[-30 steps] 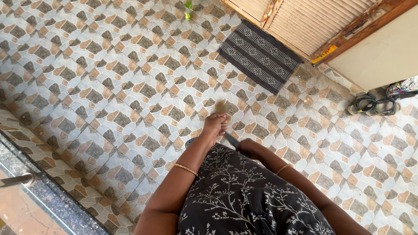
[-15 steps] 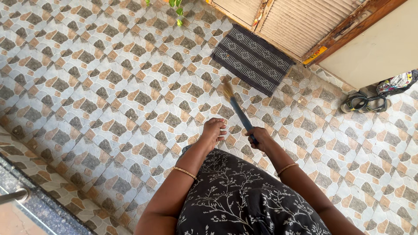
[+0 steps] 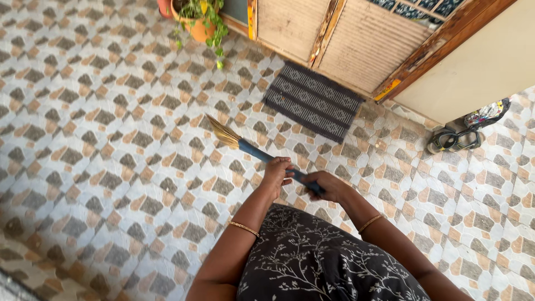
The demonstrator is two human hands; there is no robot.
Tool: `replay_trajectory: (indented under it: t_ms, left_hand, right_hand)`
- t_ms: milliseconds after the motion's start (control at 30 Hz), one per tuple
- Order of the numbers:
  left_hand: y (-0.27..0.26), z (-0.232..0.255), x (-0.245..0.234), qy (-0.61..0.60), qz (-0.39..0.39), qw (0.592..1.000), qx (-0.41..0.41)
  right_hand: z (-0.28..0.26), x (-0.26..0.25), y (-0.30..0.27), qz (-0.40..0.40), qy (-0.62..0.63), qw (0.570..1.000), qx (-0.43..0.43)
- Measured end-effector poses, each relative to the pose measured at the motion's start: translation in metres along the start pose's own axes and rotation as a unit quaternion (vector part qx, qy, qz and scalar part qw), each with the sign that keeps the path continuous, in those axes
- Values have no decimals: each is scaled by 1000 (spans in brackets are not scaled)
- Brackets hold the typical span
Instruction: The person sweeps the tiled floor of a balcony using a broom, gathering dust and small debris into a pile. They move across the balcony surface while avoiding objects like a floor mat and potted plants.
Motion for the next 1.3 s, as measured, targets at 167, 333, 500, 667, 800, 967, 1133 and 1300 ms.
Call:
replay_trajectory:
  t_ms: [167,333,500,667,800,967,1133,1300]
  left_hand:
    - [20,35,5,0,-39,999,3]
    - [31,70,-5,-6,-63,998,-21]
    - [38,108,-18,-18,-51,998,-16]
    - [63,131,-48,-58,-34,998,4]
    - [74,153,-72,-46,4,999,23]
    - [87,192,-74,-22,55,998,18]
    - [128,218,-56,-6,63,998,11]
    - [164,217,-40,8,60,998,-12]
  right_hand:
    - [-15,18,12,18,-32,997,74]
    - [-41,9,24,118,-21,993,21]
    - [-56,-45,14,208,48,976,-51]
    - [-90,-160,19,258,139,953,-77]
    - [-129,-208,60,302,194,929,-88]
    - [-156,-195,135,288,28,957,-14]
    - [-193,-170,154,169,-134,975,42]
    - [-240,-186,135,192,-81,978,4]
Point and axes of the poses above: each hand's wrist, its own y-axis towards the middle knuckle, its own x-axis out of the palm, z = x × y, the point moved 4 cm from there along y, towards the middle knuckle, and after that the axes turned 13 degrees about -z, right-handed, at the moved point
